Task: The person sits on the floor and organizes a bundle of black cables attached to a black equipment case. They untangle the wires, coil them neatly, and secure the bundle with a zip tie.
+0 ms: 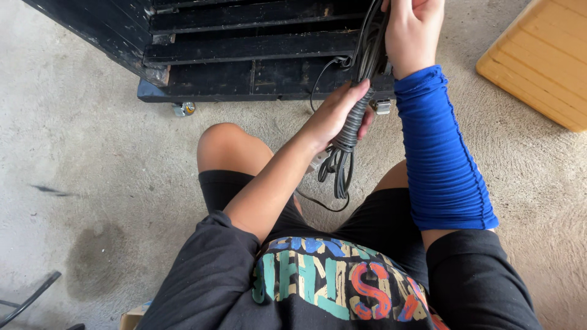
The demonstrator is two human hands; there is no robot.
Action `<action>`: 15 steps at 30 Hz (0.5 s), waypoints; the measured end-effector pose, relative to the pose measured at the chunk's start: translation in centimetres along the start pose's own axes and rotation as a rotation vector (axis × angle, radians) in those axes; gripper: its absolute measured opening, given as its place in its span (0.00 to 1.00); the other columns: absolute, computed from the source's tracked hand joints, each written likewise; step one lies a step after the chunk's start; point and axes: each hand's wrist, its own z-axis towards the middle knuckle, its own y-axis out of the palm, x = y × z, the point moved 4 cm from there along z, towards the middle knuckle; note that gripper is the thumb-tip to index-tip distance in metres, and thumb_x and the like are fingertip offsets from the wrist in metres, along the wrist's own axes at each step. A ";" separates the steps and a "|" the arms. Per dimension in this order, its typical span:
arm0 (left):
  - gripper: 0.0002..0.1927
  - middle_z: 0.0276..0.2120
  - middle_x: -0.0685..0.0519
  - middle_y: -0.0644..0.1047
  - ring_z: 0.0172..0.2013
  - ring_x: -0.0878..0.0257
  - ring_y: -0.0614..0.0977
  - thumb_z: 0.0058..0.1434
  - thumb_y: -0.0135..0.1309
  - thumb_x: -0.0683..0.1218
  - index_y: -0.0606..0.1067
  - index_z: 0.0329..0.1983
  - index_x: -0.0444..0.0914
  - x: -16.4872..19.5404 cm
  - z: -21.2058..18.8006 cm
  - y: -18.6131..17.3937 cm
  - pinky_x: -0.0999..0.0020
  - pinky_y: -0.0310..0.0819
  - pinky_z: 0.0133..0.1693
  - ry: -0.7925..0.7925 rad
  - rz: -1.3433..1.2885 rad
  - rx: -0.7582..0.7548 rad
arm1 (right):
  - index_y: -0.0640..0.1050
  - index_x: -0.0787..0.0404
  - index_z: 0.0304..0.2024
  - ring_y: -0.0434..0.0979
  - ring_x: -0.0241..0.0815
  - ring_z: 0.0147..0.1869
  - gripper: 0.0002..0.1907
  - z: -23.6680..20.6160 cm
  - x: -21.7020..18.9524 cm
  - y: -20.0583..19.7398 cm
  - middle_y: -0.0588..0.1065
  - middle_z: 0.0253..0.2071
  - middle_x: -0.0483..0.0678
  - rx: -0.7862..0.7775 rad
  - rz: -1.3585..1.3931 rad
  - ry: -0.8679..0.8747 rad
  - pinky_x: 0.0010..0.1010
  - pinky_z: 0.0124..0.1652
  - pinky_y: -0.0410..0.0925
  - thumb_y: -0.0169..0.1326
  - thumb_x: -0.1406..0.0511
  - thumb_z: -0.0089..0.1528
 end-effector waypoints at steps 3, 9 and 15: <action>0.28 0.26 0.53 0.79 0.21 0.66 0.80 0.65 0.45 0.66 0.70 0.48 0.38 0.1 0.2 0.4 0.70 0.77 0.23 0.050 -0.028 0.044 | 0.71 0.68 0.28 0.66 0.29 0.27 0.19 -0.5 0.8 0.2 0.71 0.24 0.40 0.021 -0.051 0.050 0.25 0.30 0.57 0.55 0.69 0.75; 0.27 0.20 0.54 0.74 0.17 0.64 0.77 0.69 0.45 0.65 0.68 0.44 0.35 -2.1 1.7 2.3 0.69 0.75 0.20 0.118 0.034 0.200 | 0.69 0.69 0.25 0.64 0.31 0.23 0.19 -1.1 2.2 -0.9 0.66 0.18 0.43 0.101 -0.464 -0.071 0.30 0.26 0.57 0.59 0.71 0.68; 0.28 0.19 0.55 0.73 0.16 0.65 0.78 0.69 0.42 0.66 0.68 0.43 0.35 -4.0 2.8 2.7 0.70 0.74 0.19 0.114 0.157 0.266 | 0.68 0.70 0.26 0.64 0.35 0.24 0.17 -1.0 4.3 -2.4 0.68 0.20 0.46 0.169 -0.467 -0.170 0.33 0.27 0.62 0.61 0.72 0.64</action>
